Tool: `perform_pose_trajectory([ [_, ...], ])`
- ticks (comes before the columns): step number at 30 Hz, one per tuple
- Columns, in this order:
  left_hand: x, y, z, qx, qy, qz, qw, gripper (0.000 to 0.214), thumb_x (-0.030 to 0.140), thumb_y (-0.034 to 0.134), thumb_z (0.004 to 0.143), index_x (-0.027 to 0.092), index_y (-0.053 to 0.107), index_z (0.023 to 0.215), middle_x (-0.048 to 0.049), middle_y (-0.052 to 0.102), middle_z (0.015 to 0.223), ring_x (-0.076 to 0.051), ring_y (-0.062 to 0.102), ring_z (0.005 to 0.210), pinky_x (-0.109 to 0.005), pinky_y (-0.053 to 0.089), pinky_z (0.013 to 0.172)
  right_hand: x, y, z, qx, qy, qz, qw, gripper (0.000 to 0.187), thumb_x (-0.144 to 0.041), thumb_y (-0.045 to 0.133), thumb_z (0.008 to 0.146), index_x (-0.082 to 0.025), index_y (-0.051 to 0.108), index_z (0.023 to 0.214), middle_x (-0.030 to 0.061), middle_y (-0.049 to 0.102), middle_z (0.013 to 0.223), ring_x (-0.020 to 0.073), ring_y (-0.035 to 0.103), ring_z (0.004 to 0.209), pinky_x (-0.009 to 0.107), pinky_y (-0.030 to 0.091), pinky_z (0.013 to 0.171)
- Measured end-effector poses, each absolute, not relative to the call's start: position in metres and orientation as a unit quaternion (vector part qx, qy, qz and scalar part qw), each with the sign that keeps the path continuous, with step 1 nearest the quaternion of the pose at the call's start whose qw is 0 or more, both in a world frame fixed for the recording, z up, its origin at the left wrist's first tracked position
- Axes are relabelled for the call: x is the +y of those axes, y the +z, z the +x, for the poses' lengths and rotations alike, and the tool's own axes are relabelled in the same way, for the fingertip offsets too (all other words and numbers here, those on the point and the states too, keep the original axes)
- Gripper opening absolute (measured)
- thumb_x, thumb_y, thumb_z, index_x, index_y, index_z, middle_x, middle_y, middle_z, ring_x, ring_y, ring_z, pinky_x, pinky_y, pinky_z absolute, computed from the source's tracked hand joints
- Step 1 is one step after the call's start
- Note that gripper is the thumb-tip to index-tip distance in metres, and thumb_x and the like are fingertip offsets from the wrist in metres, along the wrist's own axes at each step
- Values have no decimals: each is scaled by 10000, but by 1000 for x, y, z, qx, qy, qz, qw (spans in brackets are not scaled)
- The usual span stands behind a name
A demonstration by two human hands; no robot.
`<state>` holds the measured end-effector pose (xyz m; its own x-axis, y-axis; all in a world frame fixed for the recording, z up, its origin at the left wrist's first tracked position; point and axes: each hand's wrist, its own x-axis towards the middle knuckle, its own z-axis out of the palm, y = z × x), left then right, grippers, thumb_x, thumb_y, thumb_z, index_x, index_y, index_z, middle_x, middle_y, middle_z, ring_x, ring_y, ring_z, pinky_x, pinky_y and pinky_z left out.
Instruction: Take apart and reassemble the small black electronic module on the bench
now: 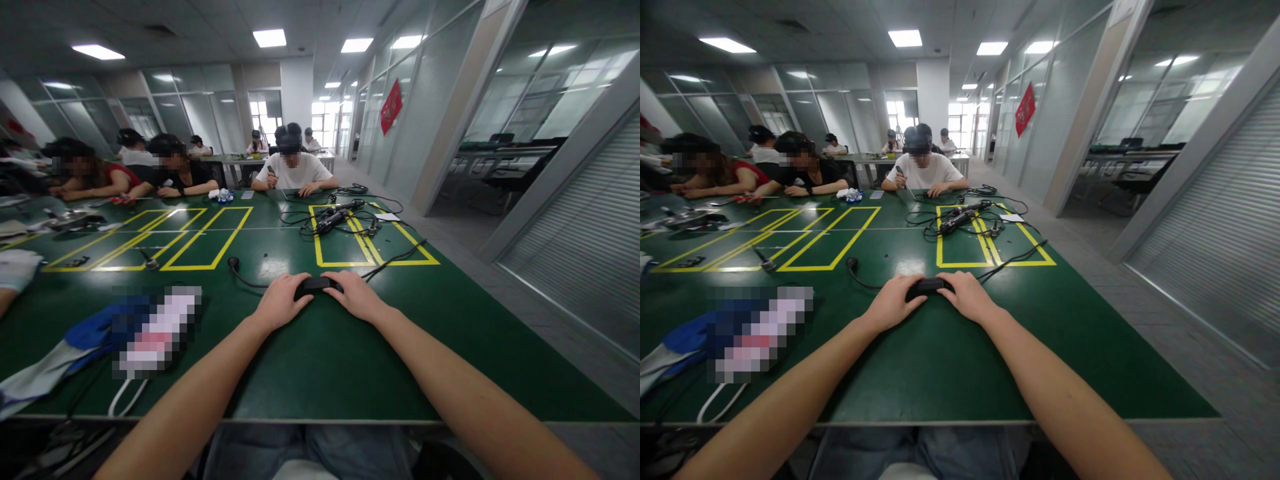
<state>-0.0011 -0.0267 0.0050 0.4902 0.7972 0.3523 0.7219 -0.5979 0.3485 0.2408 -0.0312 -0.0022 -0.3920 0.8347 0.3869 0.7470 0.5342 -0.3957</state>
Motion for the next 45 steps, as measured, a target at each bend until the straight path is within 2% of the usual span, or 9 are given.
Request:
perform_pose_trajectory([
  [4, -27, 7, -1, 454, 229, 859, 65, 348, 290, 649, 1018, 248, 701, 1360, -94, 791, 1183, -279, 714, 1114, -419, 567, 1030, -31, -2, 241, -836, 87, -474, 263, 307, -278, 657, 1029, -244, 725, 1327, 101, 786, 1141, 258, 704, 1024, 393, 540, 943],
  [10, -29, 11, -1, 464, 213, 858, 61, 346, 305, 642, 1025, 255, 690, 1363, -93, 783, 1192, -283, 715, 1123, -417, 561, 1032, -33, -2, 241, -824, 113, -479, 280, 316, -284, 679, 1002, -267, 738, 1313, 92, 785, 1187, 262, 707, 1059, 415, 553, 979],
  [15, -32, 13, 1, 459, 205, 863, 53, 393, 279, 669, 1002, 247, 647, 1393, -109, 763, 1289, -290, 691, 1195, -443, 524, 1059, -35, -3, 244, -819, 84, -480, 303, 523, -375, 740, 946, -251, 640, 1444, 126, 722, 1303, 290, 682, 1175, 473, 544, 1049],
  [17, -33, 14, 2, 483, 201, 851, 38, 503, 314, 688, 993, 255, 574, 1480, -109, 763, 1303, -305, 686, 1217, -490, 477, 1092, -36, -2, 245, -818, 64, -495, 286, 468, -409, 750, 941, -227, 674, 1365, 130, 710, 1258, 288, 682, 1147, 457, 547, 1019],
  [19, -35, 15, 2, 515, 197, 834, 30, 619, 362, 714, 975, 259, 501, 1547, -104, 772, 1281, -322, 687, 1220, -530, 425, 1123, -36, 1, 247, -816, 61, -515, 254, 308, -422, 734, 961, -209, 731, 1183, 115, 716, 1135, 271, 693, 1050, 423, 549, 952],
  [22, -36, 17, 0, 532, 192, 824, 41, 687, 426, 741, 944, 240, 493, 1556, -116, 767, 1262, -336, 688, 1218, -528, 413, 1124, -35, 4, 249, -812, 67, -534, 224, 229, -418, 737, 966, -200, 733, 1037, 92, 706, 1022, 253, 685, 973, 391, 531, 888],
  [28, -33, 16, -2, 529, 206, 821, 61, 528, 425, 701, 964, 200, 616, 1434, -125, 774, 1217, -329, 702, 1177, -467, 503, 1051, -33, 0, 250, -810, 83, -527, 243, 240, -428, 765, 944, -210, 716, 1033, 70, 685, 1013, 231, 662, 952, 372, 508, 870],
  [33, -30, 16, -3, 505, 209, 834, 78, 296, 439, 679, 978, 205, 737, 1151, -102, 782, 1159, -309, 706, 1114, -454, 535, 1014, -32, 0, 252, -801, 116, -528, 258, 208, -414, 747, 946, -213, 718, 994, 57, 683, 1000, 216, 663, 920, 366, 512, 856],
  [45, -26, 16, -4, 504, 213, 831, 95, 343, 484, 595, 1040, 211, 802, 1057, -89, 778, 1042, -258, 706, 971, -392, 546, 915, -30, 1, 254, -794, 130, -534, 261, 223, -437, 695, 974, -219, 744, 987, 58, 720, 975, 207, 668, 879, 340, 516, 819],
])
